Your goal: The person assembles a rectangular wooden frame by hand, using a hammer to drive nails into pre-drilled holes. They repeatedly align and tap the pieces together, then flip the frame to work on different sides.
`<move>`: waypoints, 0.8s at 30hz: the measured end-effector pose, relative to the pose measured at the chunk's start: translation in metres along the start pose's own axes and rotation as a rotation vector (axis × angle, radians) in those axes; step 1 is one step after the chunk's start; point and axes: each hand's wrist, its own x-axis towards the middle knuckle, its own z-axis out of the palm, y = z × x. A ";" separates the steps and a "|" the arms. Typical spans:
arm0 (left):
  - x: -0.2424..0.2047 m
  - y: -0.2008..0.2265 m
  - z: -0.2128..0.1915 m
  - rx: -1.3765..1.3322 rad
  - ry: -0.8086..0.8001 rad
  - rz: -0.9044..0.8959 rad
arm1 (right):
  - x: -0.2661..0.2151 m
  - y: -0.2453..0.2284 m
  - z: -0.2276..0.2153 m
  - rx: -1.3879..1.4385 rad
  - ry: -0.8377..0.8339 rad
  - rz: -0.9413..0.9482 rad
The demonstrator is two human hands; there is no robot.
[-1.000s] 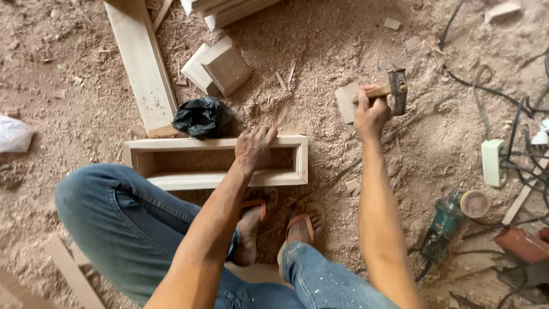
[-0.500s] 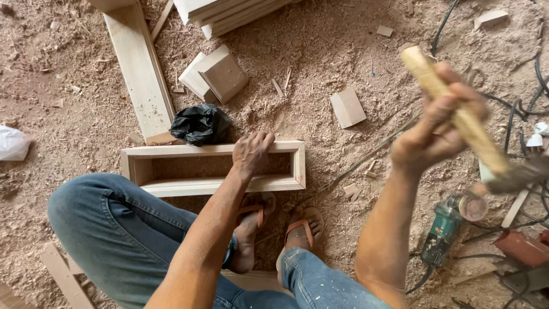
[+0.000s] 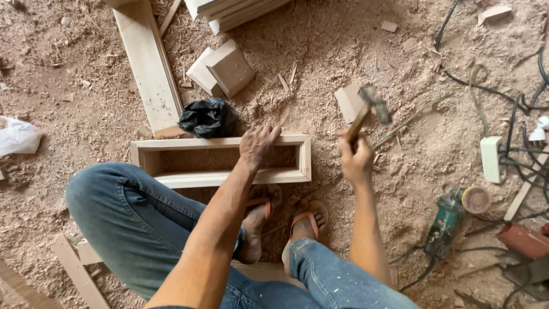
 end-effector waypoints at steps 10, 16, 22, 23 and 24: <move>-0.037 0.009 -0.093 -0.174 -0.066 0.048 | -0.174 0.035 0.036 0.488 0.162 0.475; -0.055 0.038 -0.115 0.040 0.048 0.083 | -0.217 0.067 0.041 0.622 0.315 0.677; -0.046 0.024 -0.140 -0.147 -0.195 0.014 | -0.214 0.061 0.036 0.557 0.226 0.650; -0.045 0.023 -0.143 -0.101 -0.332 -0.068 | -0.215 0.060 0.033 0.566 0.213 0.648; -0.048 0.024 -0.146 -0.170 -0.395 -0.080 | -0.216 0.060 0.031 0.575 0.199 0.646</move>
